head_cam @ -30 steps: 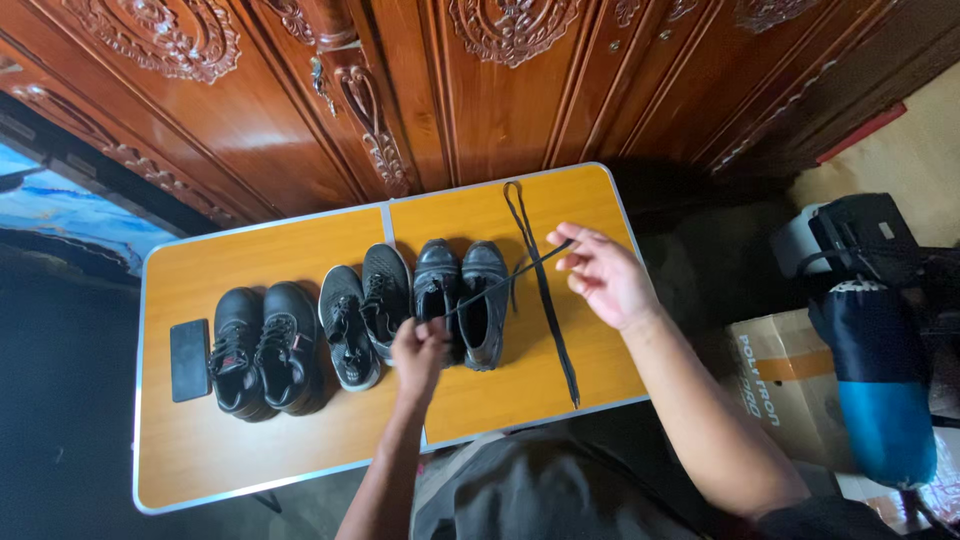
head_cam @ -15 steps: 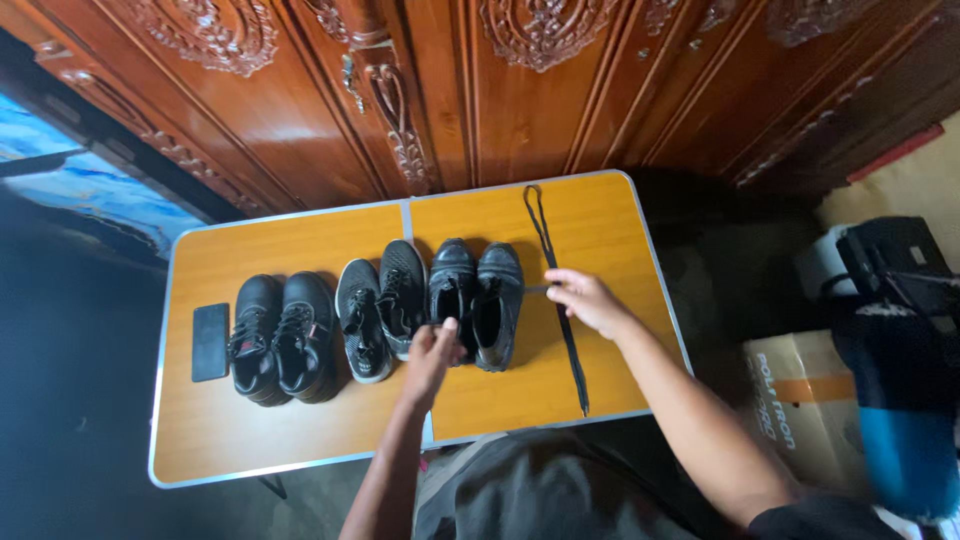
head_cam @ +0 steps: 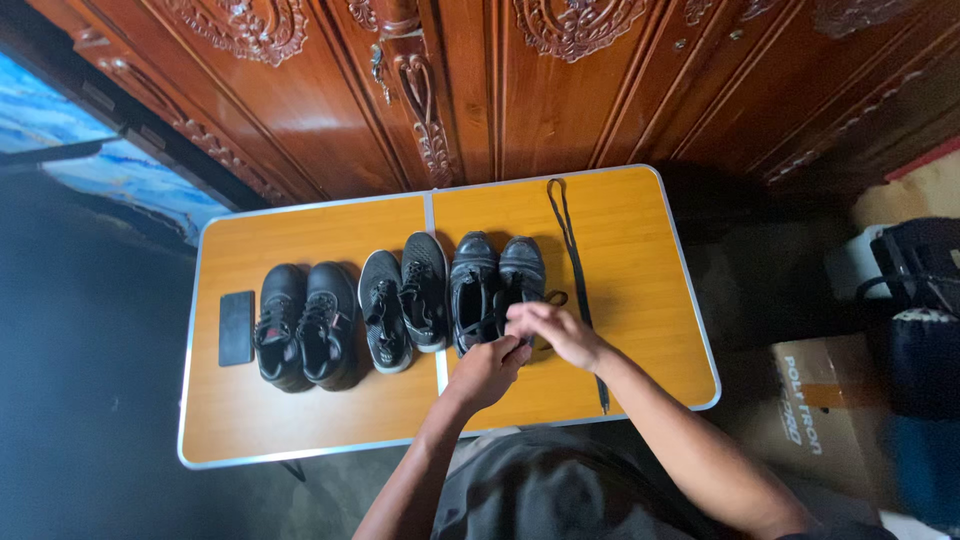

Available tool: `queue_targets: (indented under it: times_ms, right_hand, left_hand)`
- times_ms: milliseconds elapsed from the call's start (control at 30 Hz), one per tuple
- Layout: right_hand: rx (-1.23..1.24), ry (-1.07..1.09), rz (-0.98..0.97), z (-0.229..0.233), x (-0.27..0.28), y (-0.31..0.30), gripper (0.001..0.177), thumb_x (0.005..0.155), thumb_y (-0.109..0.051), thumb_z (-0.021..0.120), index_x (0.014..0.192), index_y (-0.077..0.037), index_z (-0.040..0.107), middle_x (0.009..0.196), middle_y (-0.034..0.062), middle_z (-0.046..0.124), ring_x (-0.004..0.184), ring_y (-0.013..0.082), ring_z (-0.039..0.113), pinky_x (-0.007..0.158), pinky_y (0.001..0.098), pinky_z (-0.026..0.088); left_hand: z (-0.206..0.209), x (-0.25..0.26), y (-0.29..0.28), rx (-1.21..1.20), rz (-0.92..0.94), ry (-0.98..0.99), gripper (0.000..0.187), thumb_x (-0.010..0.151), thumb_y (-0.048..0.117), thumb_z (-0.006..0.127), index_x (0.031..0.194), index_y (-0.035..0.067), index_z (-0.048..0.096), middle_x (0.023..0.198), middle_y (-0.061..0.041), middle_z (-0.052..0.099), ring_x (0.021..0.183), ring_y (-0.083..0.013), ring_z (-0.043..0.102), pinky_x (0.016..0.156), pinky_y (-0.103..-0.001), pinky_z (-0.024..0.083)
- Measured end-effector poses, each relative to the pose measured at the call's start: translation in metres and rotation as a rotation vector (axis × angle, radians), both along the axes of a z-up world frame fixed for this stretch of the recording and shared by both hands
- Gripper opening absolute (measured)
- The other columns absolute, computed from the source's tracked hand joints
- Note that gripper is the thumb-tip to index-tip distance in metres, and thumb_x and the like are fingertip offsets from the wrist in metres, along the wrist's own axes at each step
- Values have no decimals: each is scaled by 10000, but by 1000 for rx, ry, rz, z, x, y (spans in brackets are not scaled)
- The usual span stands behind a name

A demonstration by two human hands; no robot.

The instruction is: The person removes laces from three pairs of black shoes on a table and then re-laces each shoe with the appropriate laces. The person threads the laces through the eyelets and ties them, handling each shoe one at a time.

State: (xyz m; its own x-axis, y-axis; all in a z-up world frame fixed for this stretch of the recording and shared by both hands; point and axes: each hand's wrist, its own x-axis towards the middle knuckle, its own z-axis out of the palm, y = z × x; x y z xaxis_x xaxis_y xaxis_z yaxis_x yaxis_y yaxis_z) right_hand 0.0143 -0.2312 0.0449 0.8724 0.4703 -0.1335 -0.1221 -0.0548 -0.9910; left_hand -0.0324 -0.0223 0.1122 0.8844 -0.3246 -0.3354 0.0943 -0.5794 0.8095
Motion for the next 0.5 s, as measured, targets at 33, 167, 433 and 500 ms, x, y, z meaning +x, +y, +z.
queue_targets:
  times_ms: [33,167,433,500]
  right_hand:
    - [-56,46,90,5,-4,2,425,1038,-378,512,1281,-66,665,1234,29,713,1189,143,658,1025,285,515]
    - [-234,135,144,21,-17,7,352,1056,-313,628,1129,10,750,889,80,707,833,165,607,751,320,515]
    - [-385,31,-30,75,-9,2,296,904,-288,719,1058,-50,802,966,48,832,891,103,733,819,277,566]
    - [-543,68,-82,85,-8,8,307,886,-316,733,1061,-76,811,977,35,826,899,104,744,830,284,568]
  left_hand:
    - [0,4,2,-3,-28,-110,232,954,295,618,1044,98,701,817,-168,719,764,-356,703,673,-441,532]
    - [-13,16,20,51,-78,-294,273,986,330,640,1025,69,713,828,-165,711,779,-325,680,652,-414,519]
    - [-25,28,85,-265,-121,6,303,1001,292,622,988,7,724,749,-62,701,697,-133,656,649,-303,526]
    - [-22,33,95,-269,-117,-7,286,981,284,652,982,9,731,748,-58,704,691,-129,658,638,-301,527]
